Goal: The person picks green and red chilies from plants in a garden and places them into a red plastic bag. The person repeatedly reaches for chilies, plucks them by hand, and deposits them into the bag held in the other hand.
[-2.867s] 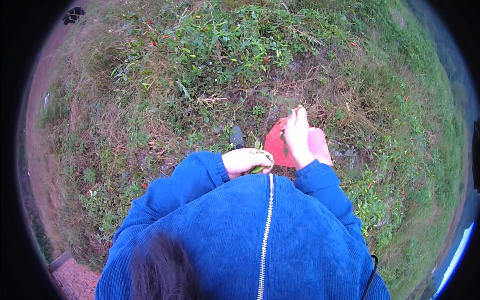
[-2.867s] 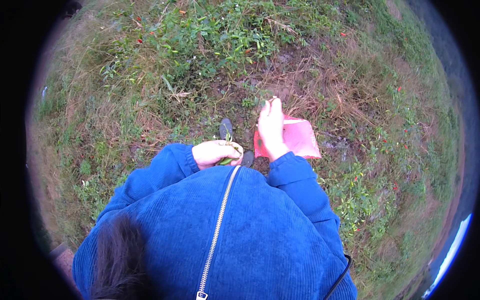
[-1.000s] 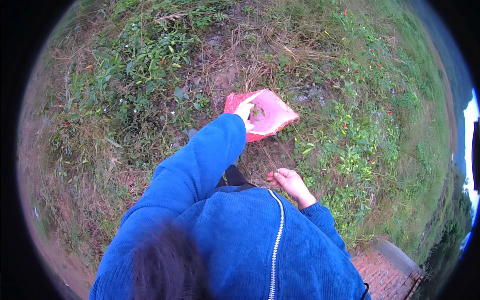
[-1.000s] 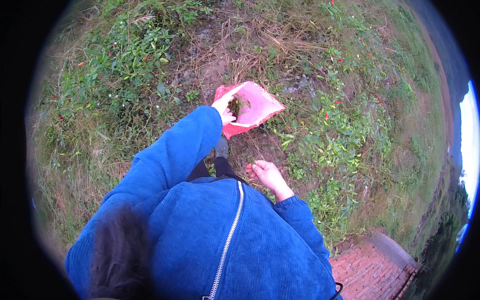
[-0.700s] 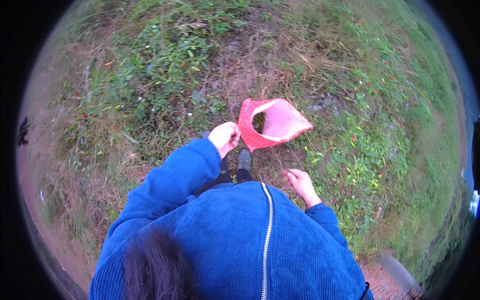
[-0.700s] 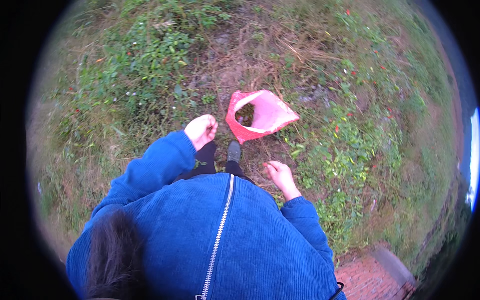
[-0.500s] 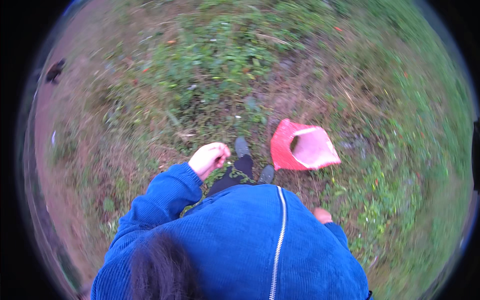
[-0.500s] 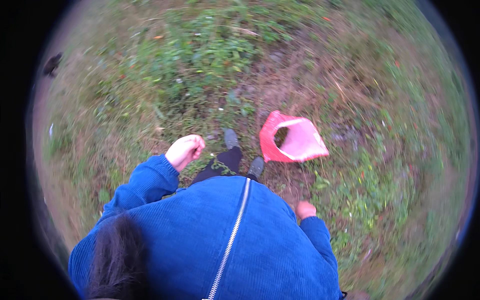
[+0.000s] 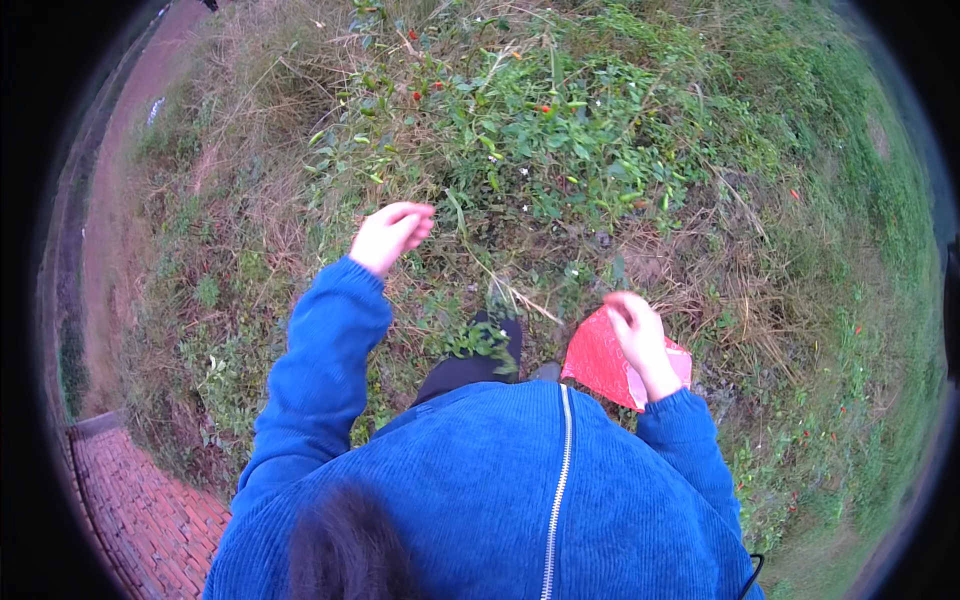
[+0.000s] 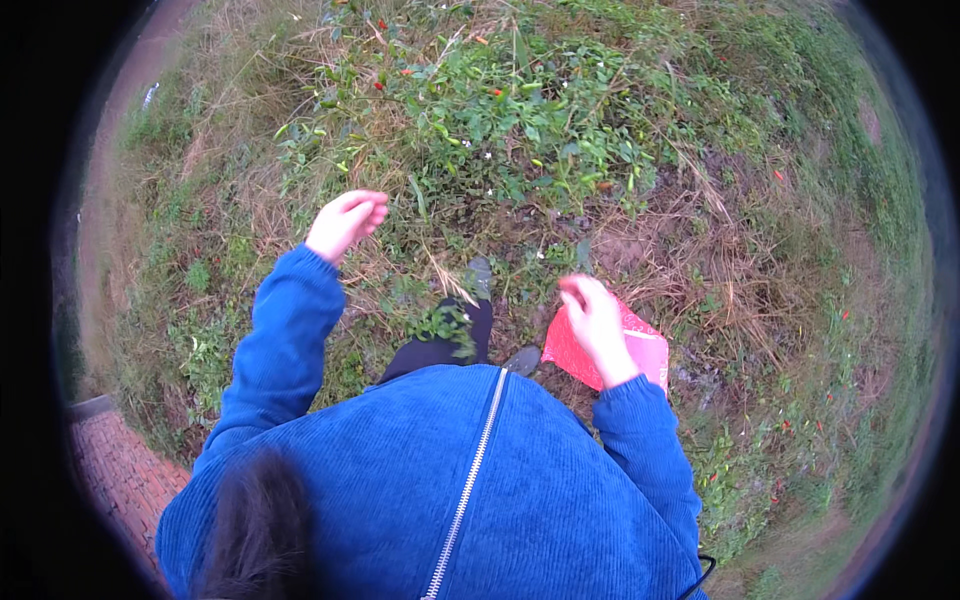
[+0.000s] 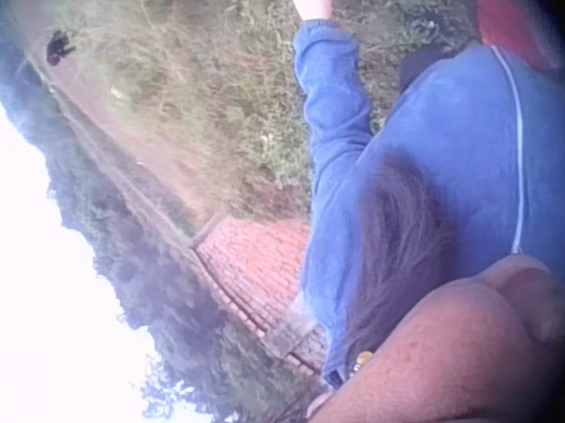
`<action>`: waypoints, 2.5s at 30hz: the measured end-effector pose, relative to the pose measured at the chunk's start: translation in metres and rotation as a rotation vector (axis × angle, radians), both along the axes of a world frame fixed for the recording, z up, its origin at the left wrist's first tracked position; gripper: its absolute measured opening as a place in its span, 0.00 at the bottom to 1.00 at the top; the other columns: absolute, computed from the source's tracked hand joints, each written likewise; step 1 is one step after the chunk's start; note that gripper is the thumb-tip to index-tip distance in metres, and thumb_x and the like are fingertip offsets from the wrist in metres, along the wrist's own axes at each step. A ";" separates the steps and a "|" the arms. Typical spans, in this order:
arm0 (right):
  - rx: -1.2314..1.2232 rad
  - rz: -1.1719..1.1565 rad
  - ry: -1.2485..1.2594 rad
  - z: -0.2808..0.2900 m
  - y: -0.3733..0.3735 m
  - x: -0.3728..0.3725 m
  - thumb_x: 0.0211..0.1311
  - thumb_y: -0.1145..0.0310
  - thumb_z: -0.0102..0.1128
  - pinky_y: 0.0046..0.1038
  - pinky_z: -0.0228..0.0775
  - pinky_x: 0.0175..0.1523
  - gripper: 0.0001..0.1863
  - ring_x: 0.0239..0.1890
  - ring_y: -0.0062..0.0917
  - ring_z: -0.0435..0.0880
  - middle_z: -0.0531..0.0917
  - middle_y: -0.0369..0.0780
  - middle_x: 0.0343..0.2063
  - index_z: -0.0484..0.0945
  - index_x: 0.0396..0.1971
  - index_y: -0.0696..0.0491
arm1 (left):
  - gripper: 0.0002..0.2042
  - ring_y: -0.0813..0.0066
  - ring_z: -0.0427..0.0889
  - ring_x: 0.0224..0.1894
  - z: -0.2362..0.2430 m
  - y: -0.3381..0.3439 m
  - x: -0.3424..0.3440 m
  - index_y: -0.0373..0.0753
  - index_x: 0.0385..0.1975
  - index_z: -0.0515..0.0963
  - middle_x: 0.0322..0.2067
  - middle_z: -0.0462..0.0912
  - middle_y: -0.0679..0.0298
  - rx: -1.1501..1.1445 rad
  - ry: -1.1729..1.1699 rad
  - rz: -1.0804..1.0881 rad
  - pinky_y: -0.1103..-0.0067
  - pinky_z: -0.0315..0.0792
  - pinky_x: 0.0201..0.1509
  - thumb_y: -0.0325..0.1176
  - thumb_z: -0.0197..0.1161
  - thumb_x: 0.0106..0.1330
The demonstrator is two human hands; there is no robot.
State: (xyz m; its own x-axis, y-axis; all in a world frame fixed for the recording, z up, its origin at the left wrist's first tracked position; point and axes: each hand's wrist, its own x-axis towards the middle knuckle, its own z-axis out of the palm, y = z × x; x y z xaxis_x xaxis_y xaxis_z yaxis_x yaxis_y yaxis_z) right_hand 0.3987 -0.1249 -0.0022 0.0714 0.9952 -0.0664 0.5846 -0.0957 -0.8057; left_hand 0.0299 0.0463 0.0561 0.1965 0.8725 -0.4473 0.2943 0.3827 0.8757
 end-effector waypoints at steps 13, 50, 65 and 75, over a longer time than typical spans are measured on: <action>-0.629 -0.031 0.672 -0.021 0.223 -0.144 0.61 0.66 0.60 0.24 0.76 0.33 0.16 0.28 0.24 0.82 0.80 0.41 0.30 0.71 0.44 0.60 | 0.16 0.63 0.77 0.47 -0.086 0.068 0.066 0.32 0.48 0.69 0.44 0.75 0.52 0.365 0.452 -0.083 0.73 0.73 0.50 0.29 0.54 0.62; -0.573 0.090 0.809 0.009 0.146 -0.068 0.65 0.70 0.46 0.14 0.59 0.26 0.13 0.21 0.12 0.68 0.78 0.32 0.25 0.71 0.47 0.56 | 0.17 0.56 0.69 0.53 -0.068 0.026 0.115 0.40 0.46 0.75 0.45 0.70 0.53 0.628 0.176 -0.178 0.69 0.64 0.59 0.31 0.64 0.55; -0.631 0.027 0.719 0.050 0.124 -0.037 0.65 0.73 0.46 0.14 0.57 0.27 0.11 0.21 0.12 0.64 0.70 0.29 0.23 0.70 0.46 0.56 | 0.23 0.55 0.73 0.51 -0.108 0.116 0.130 0.33 0.53 0.69 0.48 0.71 0.50 0.509 0.466 -0.033 0.70 0.66 0.57 0.38 0.60 0.60; -0.512 0.192 0.578 0.091 0.136 -0.062 0.64 0.72 0.50 0.14 0.59 0.29 0.09 0.24 0.10 0.67 0.74 0.29 0.25 0.74 0.42 0.55 | 0.11 0.75 0.78 0.34 -0.105 0.059 0.102 0.32 0.45 0.72 0.37 0.81 0.61 0.053 -0.300 -0.242 0.79 0.73 0.43 0.32 0.49 0.70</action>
